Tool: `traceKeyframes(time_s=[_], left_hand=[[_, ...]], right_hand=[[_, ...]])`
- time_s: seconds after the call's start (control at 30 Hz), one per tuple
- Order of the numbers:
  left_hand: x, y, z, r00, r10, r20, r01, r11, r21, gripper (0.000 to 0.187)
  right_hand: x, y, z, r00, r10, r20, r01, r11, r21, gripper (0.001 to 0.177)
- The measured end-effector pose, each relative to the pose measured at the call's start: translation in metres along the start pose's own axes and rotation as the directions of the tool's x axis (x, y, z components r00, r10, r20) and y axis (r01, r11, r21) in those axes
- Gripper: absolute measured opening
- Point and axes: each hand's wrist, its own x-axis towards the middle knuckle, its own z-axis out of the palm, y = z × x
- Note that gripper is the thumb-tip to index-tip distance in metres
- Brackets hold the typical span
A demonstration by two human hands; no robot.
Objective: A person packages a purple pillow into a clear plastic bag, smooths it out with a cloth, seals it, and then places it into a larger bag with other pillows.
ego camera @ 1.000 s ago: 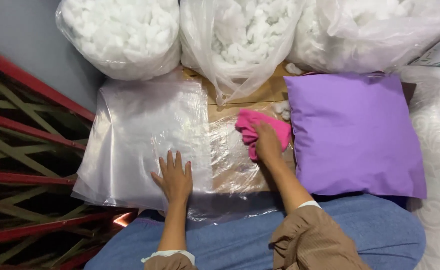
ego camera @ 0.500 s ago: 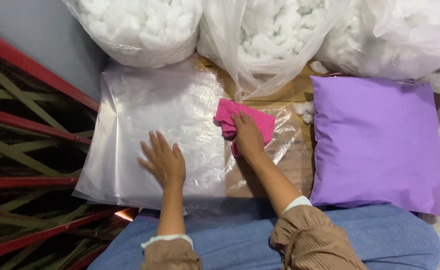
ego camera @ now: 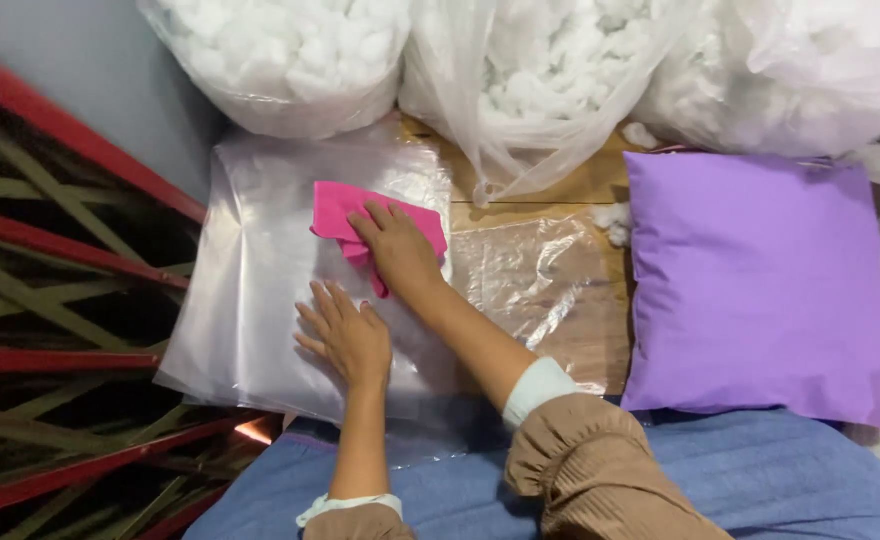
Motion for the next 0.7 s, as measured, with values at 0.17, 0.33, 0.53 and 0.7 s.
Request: traceKeyframes(time_s=[0.17,0.33,0.53,0.7], left_hand=[[0.033,0.013,0.0,0.973,0.094,0.21,-0.106,0.993,0.043,0.064],[0.042,-0.006,0.01,0.973,0.101,0.208,-0.156,0.95,0.27,0.067],[0.033,0.028,-0.001,0.999,-0.031,0.013,0.028,0.98,0.196,0.068],[0.024,0.034,0.011,0.949,0.179,0.259,-0.232,0.953,0.193,0.073]], right_hand=[[-0.097,0.052,-0.009,0.994,-0.03,0.104,0.035,0.998,-0.043,0.048],[-0.119,0.13,-0.085,0.679,0.703,0.211,-0.656,0.451,0.605,0.055],[-0.122,0.122,-0.04,0.956,0.282,-0.078,-0.275,0.958,0.088,0.073],[-0.104,0.122,-0.028,0.995,-0.098,0.008,0.098,0.995,0.0,0.064]])
